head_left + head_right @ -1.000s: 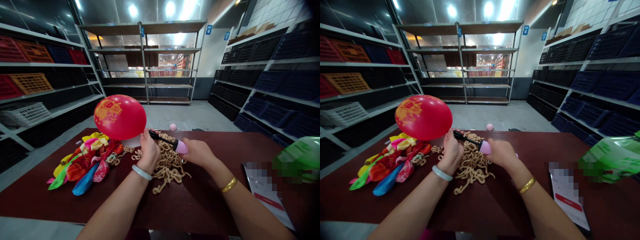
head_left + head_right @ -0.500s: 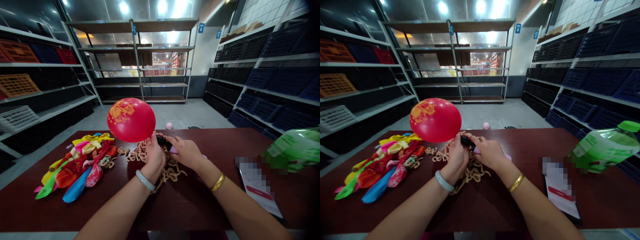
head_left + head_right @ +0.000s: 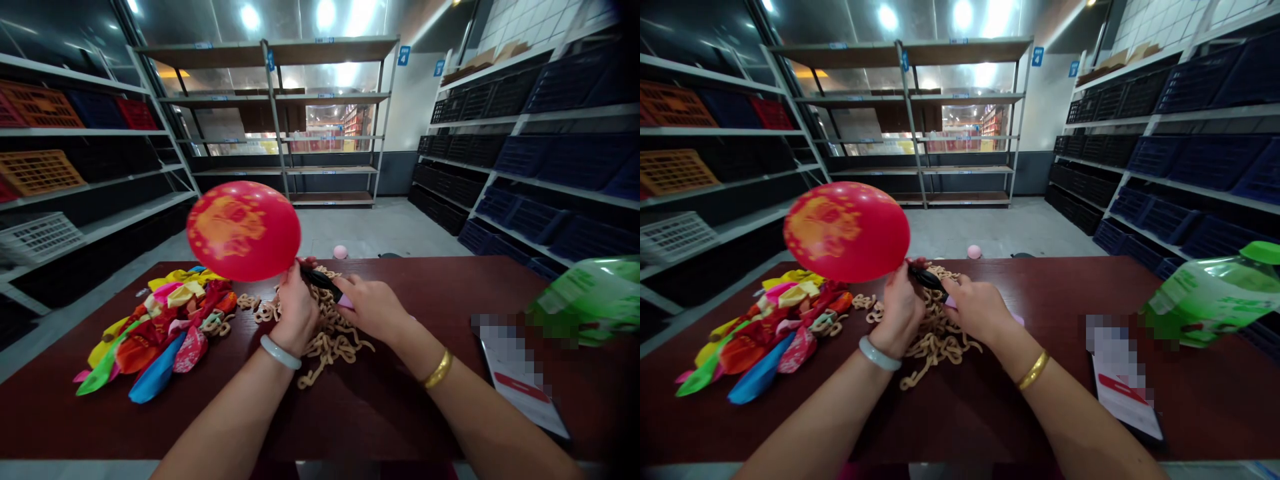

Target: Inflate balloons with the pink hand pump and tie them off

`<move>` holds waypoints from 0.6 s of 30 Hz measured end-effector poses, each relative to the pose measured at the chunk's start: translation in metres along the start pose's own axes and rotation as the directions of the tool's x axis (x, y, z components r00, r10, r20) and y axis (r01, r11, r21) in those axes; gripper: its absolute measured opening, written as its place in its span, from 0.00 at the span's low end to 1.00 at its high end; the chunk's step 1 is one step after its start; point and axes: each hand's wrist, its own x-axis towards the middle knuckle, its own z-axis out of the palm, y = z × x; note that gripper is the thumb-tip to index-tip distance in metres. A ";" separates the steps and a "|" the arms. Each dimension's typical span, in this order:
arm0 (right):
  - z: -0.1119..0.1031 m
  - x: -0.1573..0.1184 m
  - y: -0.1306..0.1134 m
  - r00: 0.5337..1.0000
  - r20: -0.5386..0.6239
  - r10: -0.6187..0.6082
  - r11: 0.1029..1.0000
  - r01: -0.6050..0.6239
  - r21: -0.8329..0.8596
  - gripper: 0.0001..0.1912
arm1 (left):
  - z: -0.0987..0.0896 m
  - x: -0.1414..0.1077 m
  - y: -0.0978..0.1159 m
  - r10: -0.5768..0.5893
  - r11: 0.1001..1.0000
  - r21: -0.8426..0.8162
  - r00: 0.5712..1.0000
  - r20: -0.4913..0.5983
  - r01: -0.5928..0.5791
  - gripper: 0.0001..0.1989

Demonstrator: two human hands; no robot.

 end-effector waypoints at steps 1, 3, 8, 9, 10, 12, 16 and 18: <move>0.000 0.000 0.002 1.000 -0.007 -0.002 1.000 0.002 -0.007 0.23 | -0.002 0.007 0.006 -0.012 1.000 -0.002 1.000 -0.012 0.012 0.05; 0.000 0.000 0.009 1.000 -0.021 0.007 1.000 -0.007 -0.016 0.23 | -0.005 0.020 0.018 -0.040 0.999 0.009 0.998 -0.048 0.041 0.05; 0.004 0.003 0.041 0.982 -0.039 0.188 0.981 -0.189 -0.034 0.24 | -0.009 0.029 0.030 -0.106 0.993 0.044 0.992 -0.062 0.109 0.05; 0.006 0.005 0.049 0.970 -0.027 0.240 0.970 -0.241 -0.036 0.25 | -0.009 0.028 0.029 -0.102 0.993 0.057 0.994 -0.049 0.105 0.05; 0.009 0.006 0.056 0.958 -0.006 0.286 0.957 -0.286 -0.038 0.25 | -0.009 0.026 0.027 -0.098 0.993 0.069 0.995 -0.036 0.100 0.05; 0.015 0.008 0.069 0.937 0.044 0.347 0.938 -0.345 -0.045 0.25 | -0.008 0.024 0.026 -0.095 0.991 0.089 0.995 -0.024 0.097 0.04; 0.025 0.009 0.082 0.918 0.115 0.380 0.925 -0.374 -0.070 0.24 | -0.008 0.028 0.026 -0.104 0.987 0.127 0.995 0.010 0.102 0.05; 0.029 0.009 0.085 0.914 0.131 0.385 0.922 -0.376 -0.088 0.24 | -0.009 0.030 0.025 -0.093 0.989 0.121 0.994 0.056 0.085 0.06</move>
